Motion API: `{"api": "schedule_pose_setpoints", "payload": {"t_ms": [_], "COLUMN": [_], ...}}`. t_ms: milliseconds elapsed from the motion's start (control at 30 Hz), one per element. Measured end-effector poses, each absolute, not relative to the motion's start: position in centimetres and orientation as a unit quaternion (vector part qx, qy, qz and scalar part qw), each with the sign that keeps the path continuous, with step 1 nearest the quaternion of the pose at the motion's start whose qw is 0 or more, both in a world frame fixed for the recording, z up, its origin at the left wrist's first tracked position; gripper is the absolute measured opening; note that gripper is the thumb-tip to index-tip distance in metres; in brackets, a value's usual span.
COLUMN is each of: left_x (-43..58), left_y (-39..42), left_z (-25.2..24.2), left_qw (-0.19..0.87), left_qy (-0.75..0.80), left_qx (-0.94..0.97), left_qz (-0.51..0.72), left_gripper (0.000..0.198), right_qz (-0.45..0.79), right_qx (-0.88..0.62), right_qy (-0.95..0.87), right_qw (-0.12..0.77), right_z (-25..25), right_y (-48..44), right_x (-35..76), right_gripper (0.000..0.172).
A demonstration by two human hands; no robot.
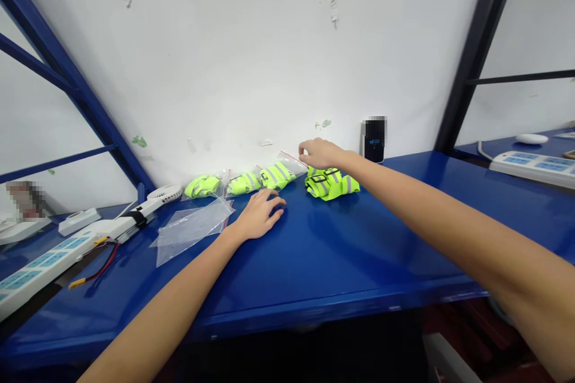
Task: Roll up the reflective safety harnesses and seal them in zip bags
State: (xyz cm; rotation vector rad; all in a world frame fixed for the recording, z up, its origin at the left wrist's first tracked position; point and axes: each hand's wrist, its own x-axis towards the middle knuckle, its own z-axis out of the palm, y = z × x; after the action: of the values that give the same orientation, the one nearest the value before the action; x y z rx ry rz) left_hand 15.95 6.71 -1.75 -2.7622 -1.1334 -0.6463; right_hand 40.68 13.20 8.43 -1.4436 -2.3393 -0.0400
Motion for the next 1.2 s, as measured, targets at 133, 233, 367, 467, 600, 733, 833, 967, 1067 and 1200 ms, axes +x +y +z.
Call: {"api": "schedule_pose_setpoints", "payload": {"t_ms": [133, 233, 367, 467, 600, 733, 833, 967, 1067, 1200], "left_x": [16.0, 16.0, 16.4, 16.8, 16.8, 16.3, 16.0, 15.9, 15.8, 15.9], "left_y": [6.8, 6.9, 6.3, 5.6, 4.8, 5.2, 5.9, 6.5, 6.4, 6.1], "left_z": [-1.7, -1.6, -1.1, -0.5, 0.2, 0.4, 0.0, -0.6, -0.6, -0.3], "left_qw": [0.032, 0.031, 0.038, -0.005, -0.078, -0.098, -0.118, -0.133, -0.107, -0.078], "left_qy": [-0.351, -0.349, -0.349, -0.351, -0.305, -0.295, -0.313, -0.331, -0.333, -0.318], "left_qx": [-0.917, -0.920, -0.911, -0.897, -0.918, -0.928, -0.922, -0.910, -0.906, -0.894], "left_qz": [-0.188, -0.177, -0.218, -0.267, -0.241, -0.208, -0.196, -0.212, -0.237, -0.306], "left_gripper": [0.029, 0.029, 0.034, 0.045, 0.049, 0.043, 0.046, 0.044, 0.044, 0.051], "right_qz": [-0.027, -0.044, -0.055, 0.077, 0.313, 0.463, 0.426, 0.294, 0.277, 0.303], "right_qx": [-0.517, -0.503, -0.514, -0.495, -0.411, -0.358, -0.326, -0.308, -0.304, -0.294], "right_qy": [-0.843, -0.846, -0.824, -0.832, -0.822, -0.775, -0.824, -0.894, -0.899, -0.893], "right_qw": [0.146, 0.169, 0.234, 0.238, 0.241, 0.237, 0.183, 0.142, 0.150, 0.157], "right_z": [6.2, 3.2, 1.3, 2.0, 3.1, 3.5, 3.8, 3.9, 3.3, 2.7], "right_y": [12.4, 11.8, 10.8, 9.2, 7.1, 6.6, 6.5, 5.7, 5.3, 5.9], "right_x": [44.3, 45.1, 43.8, 42.3, 41.5, 42.7, 43.6, 43.1, 42.4, 42.4], "right_gripper": [0.025, 0.022, 0.027, 0.030, 0.035, 0.034, 0.041, 0.059, 0.057, 0.045]}}
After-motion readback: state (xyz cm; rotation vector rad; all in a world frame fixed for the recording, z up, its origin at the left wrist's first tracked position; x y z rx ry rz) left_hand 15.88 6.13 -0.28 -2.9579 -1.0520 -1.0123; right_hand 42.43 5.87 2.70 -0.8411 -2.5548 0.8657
